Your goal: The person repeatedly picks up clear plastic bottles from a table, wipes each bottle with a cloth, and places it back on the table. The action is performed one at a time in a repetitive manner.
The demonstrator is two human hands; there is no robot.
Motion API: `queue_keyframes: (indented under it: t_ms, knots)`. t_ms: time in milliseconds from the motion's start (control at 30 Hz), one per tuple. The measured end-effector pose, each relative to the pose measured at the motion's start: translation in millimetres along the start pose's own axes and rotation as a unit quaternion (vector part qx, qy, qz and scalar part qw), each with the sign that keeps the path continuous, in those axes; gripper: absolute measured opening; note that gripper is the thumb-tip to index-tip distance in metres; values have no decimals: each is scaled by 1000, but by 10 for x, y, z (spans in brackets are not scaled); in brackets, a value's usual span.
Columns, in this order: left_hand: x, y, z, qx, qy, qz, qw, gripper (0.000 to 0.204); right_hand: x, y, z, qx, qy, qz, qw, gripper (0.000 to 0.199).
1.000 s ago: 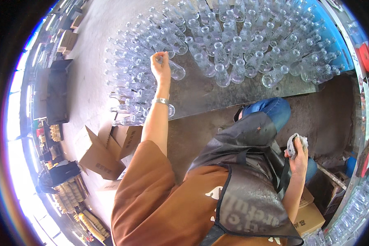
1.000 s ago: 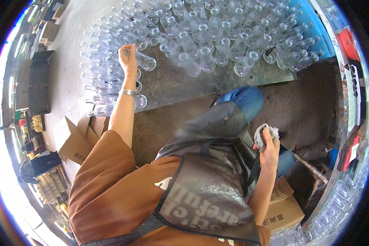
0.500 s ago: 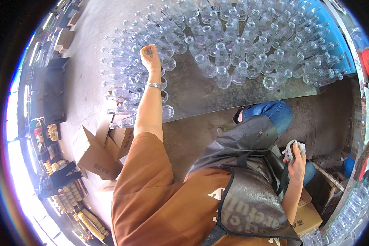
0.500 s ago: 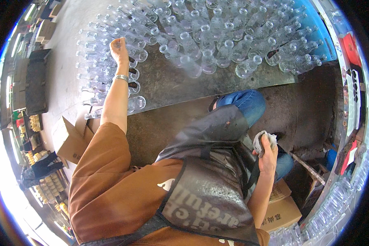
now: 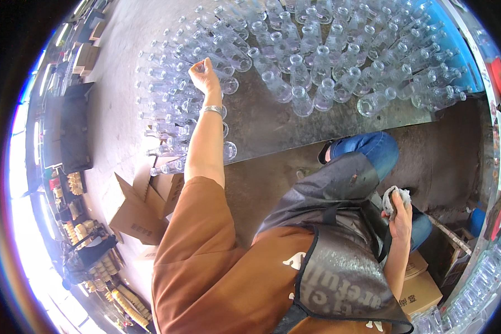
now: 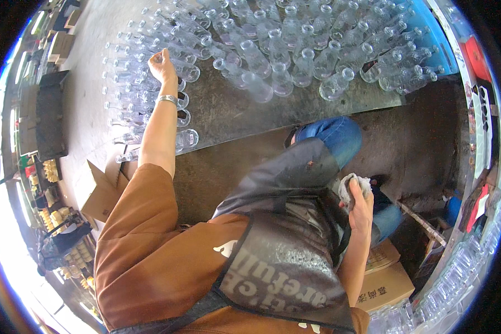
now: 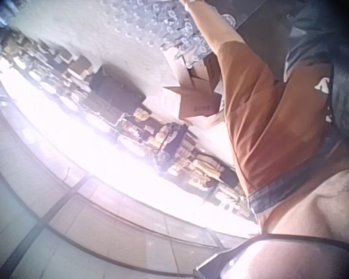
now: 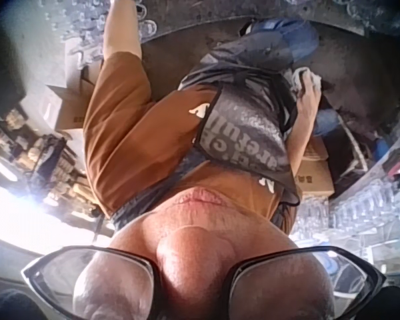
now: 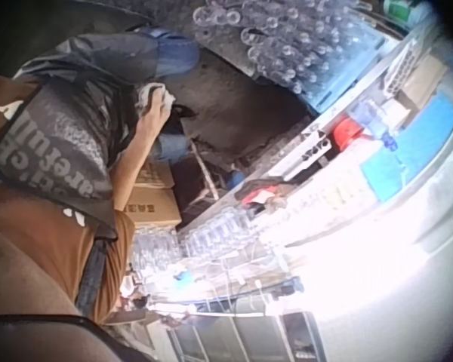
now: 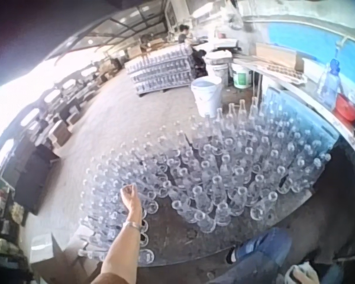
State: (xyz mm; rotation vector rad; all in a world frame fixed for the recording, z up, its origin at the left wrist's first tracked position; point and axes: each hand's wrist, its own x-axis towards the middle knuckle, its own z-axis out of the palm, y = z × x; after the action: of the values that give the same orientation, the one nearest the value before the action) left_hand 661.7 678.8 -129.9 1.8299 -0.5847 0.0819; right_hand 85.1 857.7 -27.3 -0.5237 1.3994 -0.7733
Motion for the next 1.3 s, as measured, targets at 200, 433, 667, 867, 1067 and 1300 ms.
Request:
queue_keyframes:
  t_ms: [200,433,667,867,1067,1300]
  knots:
    - [-376,437,-269,-54,17,95,994,60,-40,37,-61,7,13,1,1000,21]
    - [-1707,692,-198,-15,-246,99,964,61,-39,-11,-66,25,-9,-17,1000,20]
    - [-1475,734,-145,-132,-147,21,980,36,-220,32,-192,39,8,-44,998,21]
    - [-1060,1505,-1142,-368,-281,2,886,36,-375,-2,-186,156,-63,-65,984,18]
    - [-1931,2178,-1020,-519,-523,-332,589,44,-362,-375,323,92,-187,-99,973,18]
    - [-2844,2517,-670,-535,-648,-369,398,55,-517,-578,612,33,-164,-89,982,26]
